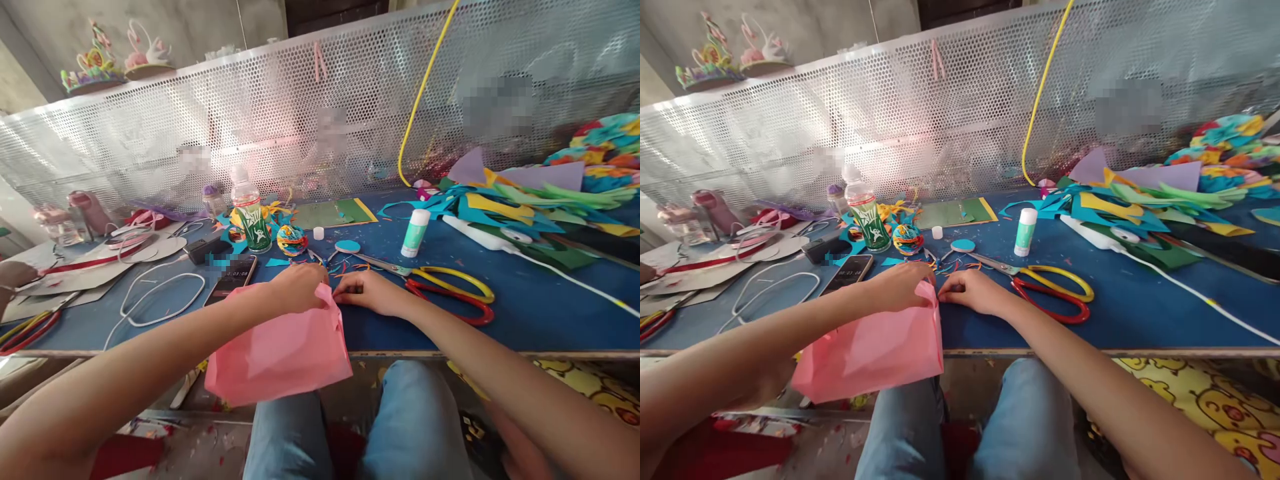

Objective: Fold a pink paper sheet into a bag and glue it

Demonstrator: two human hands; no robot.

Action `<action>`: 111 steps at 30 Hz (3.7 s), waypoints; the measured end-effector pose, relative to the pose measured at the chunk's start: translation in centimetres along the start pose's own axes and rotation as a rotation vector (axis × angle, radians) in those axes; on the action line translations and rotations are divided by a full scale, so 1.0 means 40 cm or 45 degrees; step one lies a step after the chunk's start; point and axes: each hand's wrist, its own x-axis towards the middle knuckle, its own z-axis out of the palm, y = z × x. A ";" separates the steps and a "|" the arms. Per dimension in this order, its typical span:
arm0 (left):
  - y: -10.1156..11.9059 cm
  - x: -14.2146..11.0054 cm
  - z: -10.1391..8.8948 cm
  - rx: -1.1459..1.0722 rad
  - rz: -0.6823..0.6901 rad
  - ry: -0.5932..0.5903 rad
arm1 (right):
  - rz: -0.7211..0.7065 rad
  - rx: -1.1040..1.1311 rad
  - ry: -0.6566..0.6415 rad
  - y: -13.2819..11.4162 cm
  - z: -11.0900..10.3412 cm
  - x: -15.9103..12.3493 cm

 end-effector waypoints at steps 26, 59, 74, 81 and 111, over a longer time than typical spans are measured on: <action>0.018 0.028 0.032 -0.355 0.292 -0.183 | -0.010 -0.235 0.007 -0.059 0.033 -0.091; 0.060 -0.051 0.039 -0.180 0.105 0.003 | 0.423 -0.042 0.066 -0.163 0.060 -0.176; 0.043 -0.027 -0.015 0.398 0.476 0.427 | 0.377 -0.047 -0.100 -0.143 -0.079 -0.118; 0.032 -0.017 -0.081 0.430 0.543 0.201 | 0.329 -0.057 -0.205 -0.137 -0.121 -0.064; -0.058 -0.026 -0.036 -0.624 0.081 -0.255 | 0.369 -2.172 0.133 0.102 -0.243 -0.121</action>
